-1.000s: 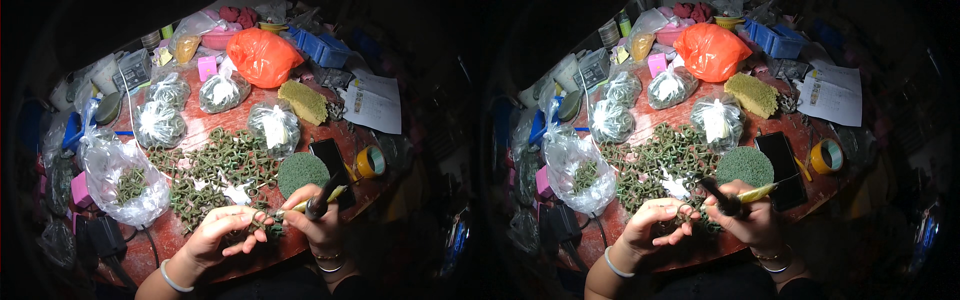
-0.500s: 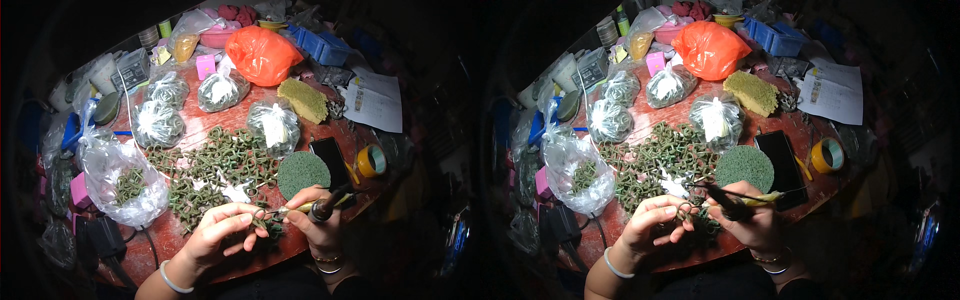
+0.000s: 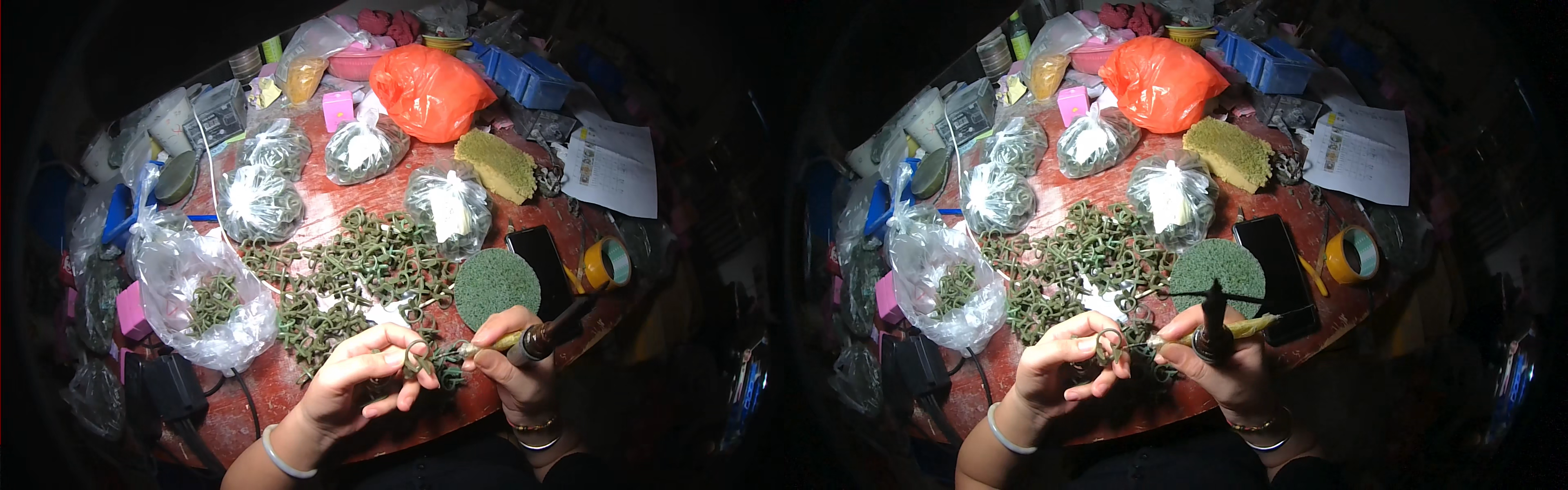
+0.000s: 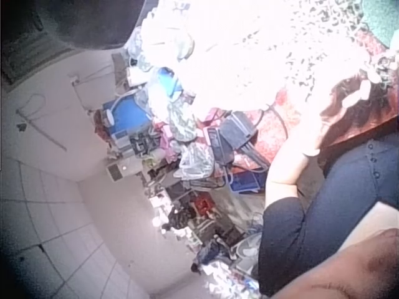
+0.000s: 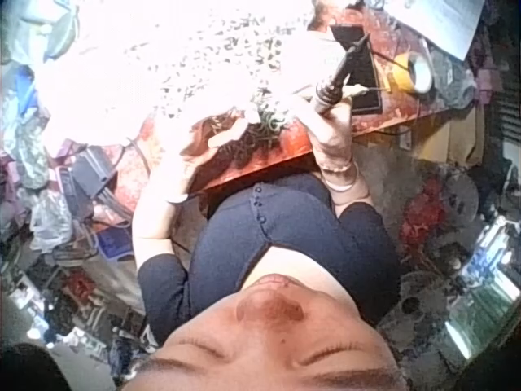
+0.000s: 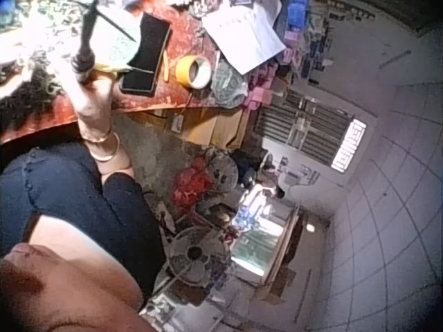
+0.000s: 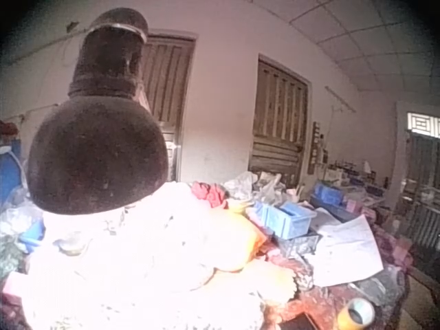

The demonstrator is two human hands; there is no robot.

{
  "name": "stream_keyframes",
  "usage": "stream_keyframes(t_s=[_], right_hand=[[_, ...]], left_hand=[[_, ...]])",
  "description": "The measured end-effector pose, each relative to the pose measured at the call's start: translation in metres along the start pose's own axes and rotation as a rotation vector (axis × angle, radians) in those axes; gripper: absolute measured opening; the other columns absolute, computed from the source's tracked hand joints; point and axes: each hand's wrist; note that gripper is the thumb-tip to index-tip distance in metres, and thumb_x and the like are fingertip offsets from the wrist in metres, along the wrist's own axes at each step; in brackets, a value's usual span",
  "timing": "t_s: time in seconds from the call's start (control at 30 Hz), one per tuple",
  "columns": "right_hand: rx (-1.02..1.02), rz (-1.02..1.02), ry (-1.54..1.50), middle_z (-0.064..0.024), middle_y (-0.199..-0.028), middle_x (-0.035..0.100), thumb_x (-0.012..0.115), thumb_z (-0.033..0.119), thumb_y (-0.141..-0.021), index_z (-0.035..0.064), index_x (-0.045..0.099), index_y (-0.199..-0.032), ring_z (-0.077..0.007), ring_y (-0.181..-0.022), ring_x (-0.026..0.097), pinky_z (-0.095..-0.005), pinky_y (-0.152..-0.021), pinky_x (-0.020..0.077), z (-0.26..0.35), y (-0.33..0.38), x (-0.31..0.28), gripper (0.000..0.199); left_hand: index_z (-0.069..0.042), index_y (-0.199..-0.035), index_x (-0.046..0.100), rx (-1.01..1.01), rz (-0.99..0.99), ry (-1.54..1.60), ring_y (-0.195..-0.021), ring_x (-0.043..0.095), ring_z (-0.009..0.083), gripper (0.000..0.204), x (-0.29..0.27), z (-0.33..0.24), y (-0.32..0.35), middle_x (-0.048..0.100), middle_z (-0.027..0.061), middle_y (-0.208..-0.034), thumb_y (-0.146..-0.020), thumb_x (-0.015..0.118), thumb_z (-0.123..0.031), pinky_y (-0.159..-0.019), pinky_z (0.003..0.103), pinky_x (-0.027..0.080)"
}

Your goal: Using a heat tool to fuse small green plastic leaf segments into clusters.

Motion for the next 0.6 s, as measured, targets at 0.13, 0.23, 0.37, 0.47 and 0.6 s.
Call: stream_keyframes(t_s=[0.13, 0.23, 0.37, 0.47, 0.6], right_hand=[[-0.144, -0.014, 0.170, -0.0118, -0.079, 0.061, 0.067, -0.006, -0.077, -0.0026, 0.055, -0.092, -0.0171, -0.070, 0.062, -0.0268, -0.068, 0.0513, -0.0047, -0.0043, 0.0011, 0.020], [-0.098, 0.088, 0.271, -0.0126, -0.082, 0.061, 0.066, -0.007, -0.077, -0.0032, 0.055, -0.092, -0.0181, -0.072, 0.063, -0.0269, -0.069, 0.0516, -0.0049, -0.0033, -0.0021, 0.019], [-0.014, -0.017, 0.022, -0.0126, -0.083, 0.061, 0.065, -0.007, -0.078, -0.0036, 0.055, -0.092, -0.0182, -0.072, 0.063, -0.0273, -0.069, 0.0518, 0.0014, -0.0017, 0.0062, 0.018], [-0.082, -0.015, 0.042, -0.0078, -0.088, 0.062, 0.071, -0.004, -0.078, -0.0012, 0.061, -0.096, -0.0117, -0.077, 0.061, -0.0236, -0.070, 0.0494, -0.0037, -0.0044, 0.0055, 0.020], [-0.158, 0.038, 0.236, -0.0065, -0.088, 0.061, 0.069, -0.006, -0.077, -0.0012, 0.059, -0.092, -0.0090, -0.076, 0.058, -0.0212, -0.067, 0.0453, -0.0053, -0.0032, -0.0028, 0.018]], left_hand=[[0.004, -0.111, 0.050, -0.016, 0.037, 0.025, -0.067, 0.059, 0.0186, 0.025, 0.0004, 0.0003, -0.0006, 0.062, 0.0237, -0.095, -0.093, 0.047, -0.013, -0.040, 0.017, 0.035], [0.005, -0.111, 0.050, -0.017, 0.051, 0.028, -0.067, 0.059, 0.0189, 0.025, -0.0013, 0.0001, -0.0007, 0.061, 0.0238, -0.095, -0.093, 0.047, -0.013, -0.040, 0.017, 0.035], [0.005, -0.110, 0.050, -0.011, 0.051, 0.042, -0.067, 0.059, 0.0187, 0.025, -0.0001, -0.0009, -0.0005, 0.061, 0.0237, -0.095, -0.093, 0.047, -0.013, -0.040, 0.017, 0.035], [0.005, -0.110, 0.051, -0.007, 0.029, 0.036, -0.067, 0.059, 0.0181, 0.025, -0.0001, -0.0001, -0.0004, 0.061, 0.0232, -0.095, -0.094, 0.047, -0.014, -0.040, 0.017, 0.035], [0.003, -0.110, 0.052, -0.011, -0.042, -0.034, -0.066, 0.059, 0.0168, 0.024, 0.0000, 0.0003, -0.0005, 0.062, 0.0223, -0.095, -0.094, 0.049, -0.015, -0.040, 0.016, 0.034]])
Point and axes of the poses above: each hand's wrist, its own y-axis away from the middle knuckle, its own x-axis out of the palm, z = x × y
